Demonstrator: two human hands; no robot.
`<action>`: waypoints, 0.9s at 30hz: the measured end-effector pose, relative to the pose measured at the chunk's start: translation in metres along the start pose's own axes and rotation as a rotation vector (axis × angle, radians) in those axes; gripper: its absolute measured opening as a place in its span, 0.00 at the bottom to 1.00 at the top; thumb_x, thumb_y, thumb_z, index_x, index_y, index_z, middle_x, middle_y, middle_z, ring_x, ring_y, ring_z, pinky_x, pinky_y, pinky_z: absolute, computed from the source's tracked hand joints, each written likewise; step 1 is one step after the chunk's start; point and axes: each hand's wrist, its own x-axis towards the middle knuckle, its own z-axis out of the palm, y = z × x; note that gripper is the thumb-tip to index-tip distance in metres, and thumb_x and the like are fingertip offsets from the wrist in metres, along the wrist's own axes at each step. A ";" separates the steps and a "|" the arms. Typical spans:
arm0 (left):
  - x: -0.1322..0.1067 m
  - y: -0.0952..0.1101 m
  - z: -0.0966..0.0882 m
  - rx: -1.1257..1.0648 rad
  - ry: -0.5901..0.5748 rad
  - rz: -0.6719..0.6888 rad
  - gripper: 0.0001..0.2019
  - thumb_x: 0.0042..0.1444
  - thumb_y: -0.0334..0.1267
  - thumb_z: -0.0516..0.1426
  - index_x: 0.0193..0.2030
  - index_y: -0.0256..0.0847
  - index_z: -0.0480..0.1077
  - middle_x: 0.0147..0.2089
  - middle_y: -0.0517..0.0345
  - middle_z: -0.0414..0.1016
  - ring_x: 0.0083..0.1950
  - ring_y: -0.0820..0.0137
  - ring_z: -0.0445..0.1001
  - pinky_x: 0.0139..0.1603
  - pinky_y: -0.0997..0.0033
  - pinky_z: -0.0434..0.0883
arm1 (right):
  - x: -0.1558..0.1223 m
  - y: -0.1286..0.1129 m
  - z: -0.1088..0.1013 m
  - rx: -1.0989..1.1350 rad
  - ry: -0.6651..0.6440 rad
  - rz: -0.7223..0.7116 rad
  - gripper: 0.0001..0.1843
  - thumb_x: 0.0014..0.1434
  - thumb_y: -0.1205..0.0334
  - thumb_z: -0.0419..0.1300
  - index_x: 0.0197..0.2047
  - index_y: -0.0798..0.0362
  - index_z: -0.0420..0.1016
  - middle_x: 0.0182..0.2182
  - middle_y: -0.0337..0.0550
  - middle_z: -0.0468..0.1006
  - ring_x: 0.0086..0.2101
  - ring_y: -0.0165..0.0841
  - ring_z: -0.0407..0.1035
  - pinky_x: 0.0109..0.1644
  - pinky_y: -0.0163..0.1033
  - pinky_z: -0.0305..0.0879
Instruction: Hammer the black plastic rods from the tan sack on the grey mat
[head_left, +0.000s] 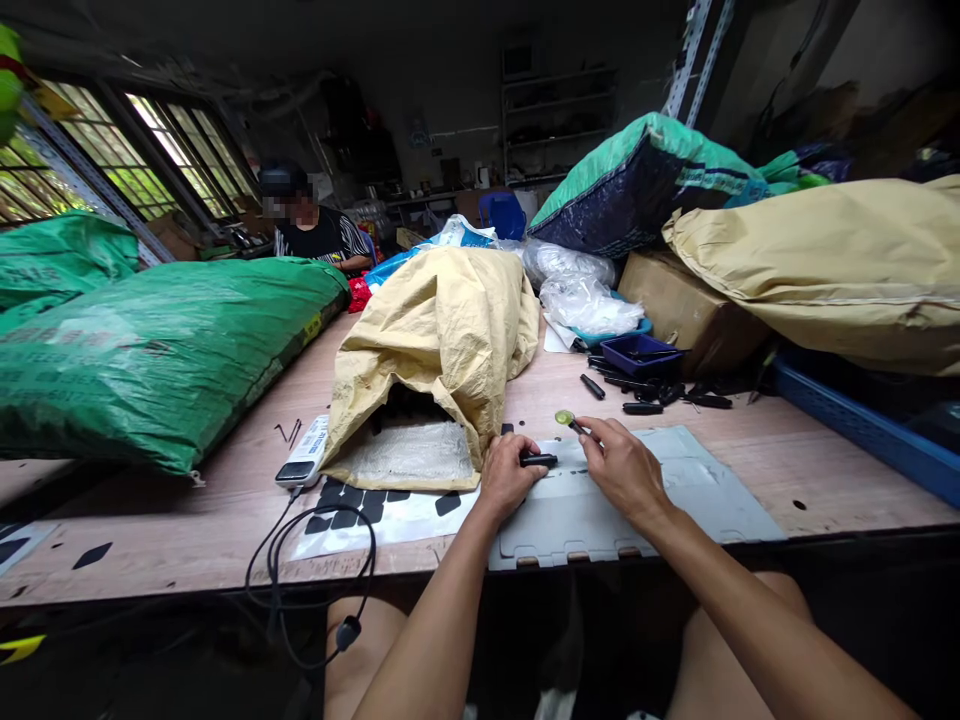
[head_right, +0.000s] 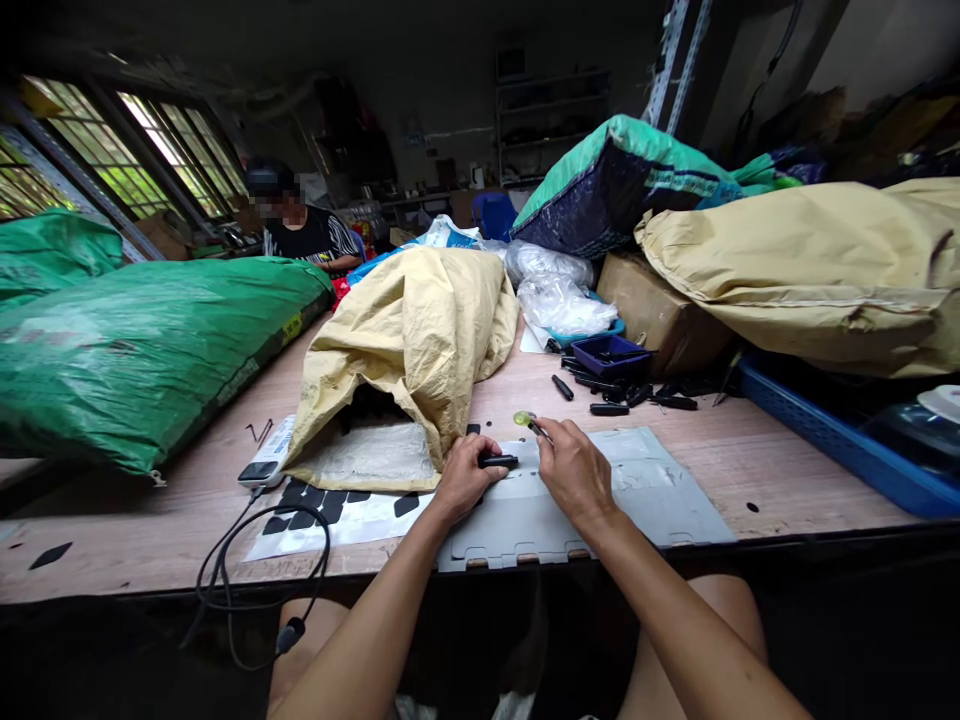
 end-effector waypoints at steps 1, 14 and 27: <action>0.000 -0.001 0.000 -0.009 0.002 -0.002 0.10 0.51 0.34 0.67 0.40 0.44 0.75 0.43 0.59 0.75 0.49 0.63 0.69 0.50 0.64 0.64 | 0.007 0.004 0.003 -0.044 -0.007 0.017 0.17 0.67 0.62 0.56 0.56 0.45 0.78 0.48 0.42 0.80 0.44 0.35 0.73 0.42 0.37 0.61; -0.005 -0.001 -0.003 -0.122 0.046 0.040 0.05 0.61 0.39 0.61 0.43 0.44 0.76 0.45 0.58 0.78 0.50 0.64 0.71 0.54 0.64 0.66 | 0.015 0.026 0.038 -0.399 0.020 -0.077 0.15 0.70 0.63 0.53 0.54 0.51 0.77 0.42 0.48 0.75 0.43 0.38 0.66 0.42 0.41 0.52; -0.004 -0.003 -0.003 -0.017 0.042 0.064 0.18 0.71 0.43 0.47 0.34 0.43 0.72 0.38 0.56 0.76 0.45 0.64 0.70 0.50 0.64 0.65 | 0.016 0.019 0.035 -0.414 -0.003 -0.057 0.14 0.68 0.63 0.53 0.53 0.52 0.75 0.45 0.49 0.75 0.45 0.39 0.65 0.42 0.42 0.53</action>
